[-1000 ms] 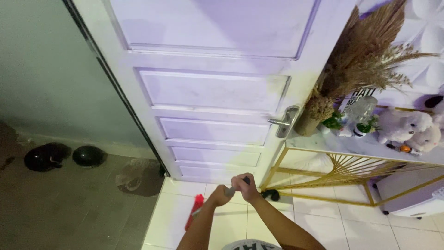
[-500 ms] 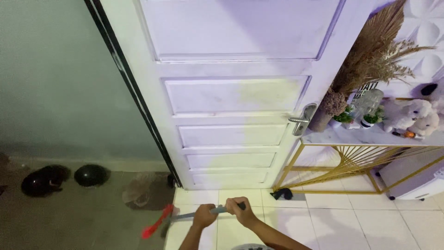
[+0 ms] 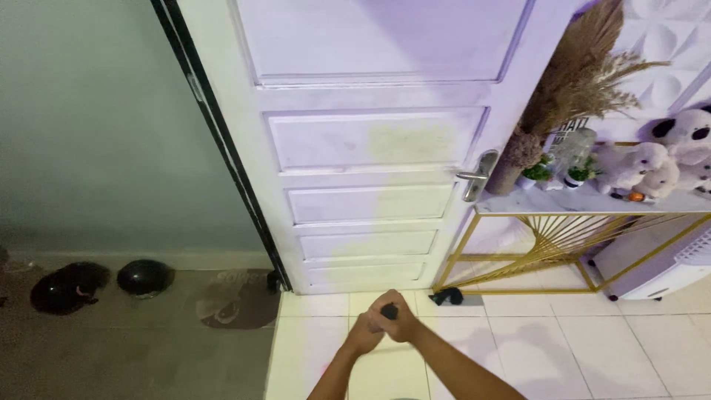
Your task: Sweeping the tiled floor in the entryway with a broom.
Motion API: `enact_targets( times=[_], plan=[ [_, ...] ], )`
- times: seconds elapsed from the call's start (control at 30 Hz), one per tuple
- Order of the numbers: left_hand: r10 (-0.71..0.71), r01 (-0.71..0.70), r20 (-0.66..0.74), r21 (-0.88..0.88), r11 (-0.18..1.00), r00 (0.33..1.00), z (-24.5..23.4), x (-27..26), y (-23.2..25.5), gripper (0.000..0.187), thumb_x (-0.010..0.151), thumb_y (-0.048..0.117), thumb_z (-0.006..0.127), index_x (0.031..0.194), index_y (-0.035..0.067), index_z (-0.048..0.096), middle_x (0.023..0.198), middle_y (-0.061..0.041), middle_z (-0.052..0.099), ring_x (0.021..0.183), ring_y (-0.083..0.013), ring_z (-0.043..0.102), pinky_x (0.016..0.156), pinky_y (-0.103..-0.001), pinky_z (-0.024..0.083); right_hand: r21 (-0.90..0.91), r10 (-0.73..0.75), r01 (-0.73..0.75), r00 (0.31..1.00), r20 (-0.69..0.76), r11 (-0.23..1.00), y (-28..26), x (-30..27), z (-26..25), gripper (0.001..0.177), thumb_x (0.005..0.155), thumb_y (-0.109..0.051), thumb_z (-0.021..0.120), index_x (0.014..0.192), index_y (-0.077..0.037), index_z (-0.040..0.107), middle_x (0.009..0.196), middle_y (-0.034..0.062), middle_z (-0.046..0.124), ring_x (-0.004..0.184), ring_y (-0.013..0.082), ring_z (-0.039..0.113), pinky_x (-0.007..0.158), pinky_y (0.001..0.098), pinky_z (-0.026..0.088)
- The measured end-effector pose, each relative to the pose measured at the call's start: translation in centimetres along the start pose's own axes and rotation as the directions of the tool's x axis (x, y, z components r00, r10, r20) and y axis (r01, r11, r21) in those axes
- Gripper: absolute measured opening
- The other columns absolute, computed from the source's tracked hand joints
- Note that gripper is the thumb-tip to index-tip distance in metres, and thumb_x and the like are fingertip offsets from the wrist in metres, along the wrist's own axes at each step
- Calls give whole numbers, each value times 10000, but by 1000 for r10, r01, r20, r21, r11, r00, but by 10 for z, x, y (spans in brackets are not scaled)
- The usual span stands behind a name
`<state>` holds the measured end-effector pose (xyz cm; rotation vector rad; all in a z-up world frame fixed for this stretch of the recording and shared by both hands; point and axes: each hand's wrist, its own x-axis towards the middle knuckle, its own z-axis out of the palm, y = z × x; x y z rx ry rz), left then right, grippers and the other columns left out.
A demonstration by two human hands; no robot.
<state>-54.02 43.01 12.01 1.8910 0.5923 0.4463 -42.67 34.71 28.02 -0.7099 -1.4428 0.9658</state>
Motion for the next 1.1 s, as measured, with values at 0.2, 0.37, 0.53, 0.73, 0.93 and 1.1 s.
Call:
enact_targets(
  times=[0.2,0.37,0.53,0.73,0.93,1.1],
  plan=[
    [-288,270,-5,366,890,958,-7,-62,-66,304,843,308,658,766,19,718,743,-244,680,675,-401,645,673,-484,539,293,394,-294,833,-389,910,74,-95,23,113,901,26,550,792,4,568,640,126,593,549,173,458,527,349,408],
    [-227,169,40,541,824,973,43,-102,-21,260,813,314,669,794,88,797,811,-210,731,768,-415,690,753,-482,568,289,99,2,937,-334,957,15,-198,23,359,978,34,569,641,3,450,609,102,449,609,208,404,631,399,397],
    [-162,146,0,438,887,987,117,-133,58,223,773,254,687,931,143,799,871,-157,759,749,-355,745,755,-435,600,135,-13,59,946,-325,989,-101,-250,34,350,949,57,584,630,-3,453,572,100,444,557,198,381,582,394,365],
    [115,-131,128,129,983,985,196,-144,103,159,699,142,767,834,60,787,783,-132,761,688,-254,732,666,-365,567,-222,-59,-4,959,-277,975,-179,-269,72,328,912,25,649,625,-7,494,536,95,492,483,188,431,517,365,371],
    [258,-300,307,97,949,916,265,-145,14,260,993,313,706,918,70,651,755,-93,673,689,-184,655,715,-314,572,-506,13,-71,993,-119,860,-184,-263,100,168,875,7,682,717,1,625,670,137,639,595,191,563,551,342,454],
    [312,-453,353,457,765,882,236,-190,6,70,881,84,647,944,88,677,743,-139,665,718,-350,672,630,-471,529,-1,285,-306,888,-361,952,-116,-318,78,350,847,42,656,550,1,475,512,76,452,492,158,389,475,346,331]
  ],
)
